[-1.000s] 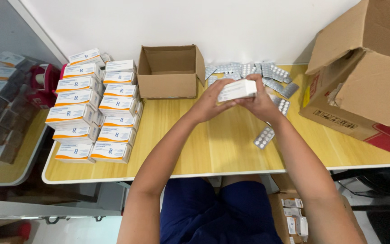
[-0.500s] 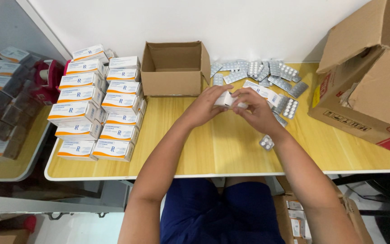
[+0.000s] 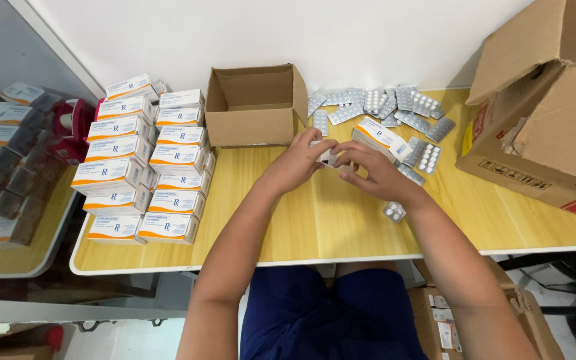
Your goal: The person opens small white boxes, removes blister strips of pills, and places them into a larger cardboard box. The person then stacks the empty boxes on the table. The process is repeated multiple times.
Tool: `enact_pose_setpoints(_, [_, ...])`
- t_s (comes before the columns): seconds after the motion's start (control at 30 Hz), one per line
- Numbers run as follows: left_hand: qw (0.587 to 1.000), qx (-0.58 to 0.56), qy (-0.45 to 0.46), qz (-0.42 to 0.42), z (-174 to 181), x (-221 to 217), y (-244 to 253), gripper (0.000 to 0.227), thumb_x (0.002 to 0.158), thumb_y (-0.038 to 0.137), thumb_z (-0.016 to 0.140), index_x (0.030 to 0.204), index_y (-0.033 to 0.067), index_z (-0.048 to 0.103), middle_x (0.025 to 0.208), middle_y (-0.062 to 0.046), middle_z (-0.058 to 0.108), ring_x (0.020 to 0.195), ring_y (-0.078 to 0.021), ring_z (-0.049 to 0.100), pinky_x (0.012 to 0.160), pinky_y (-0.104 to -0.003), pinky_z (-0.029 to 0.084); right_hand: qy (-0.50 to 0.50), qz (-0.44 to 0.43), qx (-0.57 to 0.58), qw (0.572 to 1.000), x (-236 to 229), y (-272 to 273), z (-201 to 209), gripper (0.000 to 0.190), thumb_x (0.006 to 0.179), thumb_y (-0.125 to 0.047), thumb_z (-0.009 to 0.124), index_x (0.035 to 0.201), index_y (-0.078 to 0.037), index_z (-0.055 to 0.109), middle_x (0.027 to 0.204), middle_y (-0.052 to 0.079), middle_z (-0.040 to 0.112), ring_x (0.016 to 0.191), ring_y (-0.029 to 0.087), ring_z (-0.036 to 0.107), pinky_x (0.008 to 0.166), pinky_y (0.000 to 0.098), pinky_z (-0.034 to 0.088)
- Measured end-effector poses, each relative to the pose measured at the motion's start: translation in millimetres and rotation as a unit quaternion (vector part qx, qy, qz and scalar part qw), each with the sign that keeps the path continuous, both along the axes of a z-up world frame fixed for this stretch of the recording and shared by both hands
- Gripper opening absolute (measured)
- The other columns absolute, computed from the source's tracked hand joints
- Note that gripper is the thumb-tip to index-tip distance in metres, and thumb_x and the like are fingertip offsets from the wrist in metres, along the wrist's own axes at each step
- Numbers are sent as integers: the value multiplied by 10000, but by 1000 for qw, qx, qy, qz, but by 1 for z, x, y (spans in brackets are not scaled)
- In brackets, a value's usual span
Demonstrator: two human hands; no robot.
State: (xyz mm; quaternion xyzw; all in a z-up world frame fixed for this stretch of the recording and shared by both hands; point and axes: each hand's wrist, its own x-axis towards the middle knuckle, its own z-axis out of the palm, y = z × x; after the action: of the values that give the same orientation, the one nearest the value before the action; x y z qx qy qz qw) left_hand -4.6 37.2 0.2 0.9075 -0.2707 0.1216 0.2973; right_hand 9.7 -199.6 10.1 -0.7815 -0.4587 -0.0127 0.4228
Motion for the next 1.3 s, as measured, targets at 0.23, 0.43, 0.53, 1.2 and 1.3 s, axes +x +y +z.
enact_pose_setpoints(0.23, [999, 25, -13, 29, 4, -4, -1, 525, 815, 1, 722, 1280, 201, 586, 1276, -118, 514, 1231, -339, 547, 900, -440, 530, -40, 10, 45, 998, -1, 4, -6, 47, 1003, -65, 668, 1026, -60, 709, 1181, 76, 661, 1060, 181, 652, 871, 336, 531])
enact_pose_setpoints(0.43, [994, 28, -102, 3, 4, -3, 0, 417, 840, -8, 694, 1210, 158, 597, 1307, -76, 574, 1261, -312, 558, 964, -442, 529, 28, -47, 4, 998, 2, 8, -10, 382, 895, -79, 743, 1251, -61, 606, 1103, 54, 552, 813, 160, 550, 683, 289, 517])
enact_pose_setpoints(0.53, [994, 33, -102, -4, 3, -4, 1, 418, 824, 51, 723, 1208, 152, 595, 1282, -25, 622, 1263, -277, 563, 975, -429, 526, 41, -72, 37, 996, 5, 9, -13, 260, 928, -96, 739, 1160, -80, 621, 1147, 47, 523, 809, 144, 551, 684, 269, 525])
enact_pose_setpoints(1.2, [992, 101, 73, -35, 39, -28, 0, 484, 799, 68, 744, 1240, 213, 607, 1144, -101, 703, 1051, -337, 673, 834, -467, 551, -245, -60, -157, 955, -3, 20, -23, 402, 631, 3, 758, 994, -159, 817, 1554, 71, 461, 1371, 390, 394, 1097, 469, 430])
enact_pose_setpoints(1.3, [985, 139, 93, -32, 41, -30, -2, 487, 790, 81, 755, 1229, 234, 611, 1131, -88, 705, 1058, -326, 671, 837, -470, 545, -258, -33, -176, 949, -7, 26, -20, 413, 705, -25, 749, 1097, -141, 807, 1591, 93, 407, 1463, 387, 347, 1168, 497, 347])
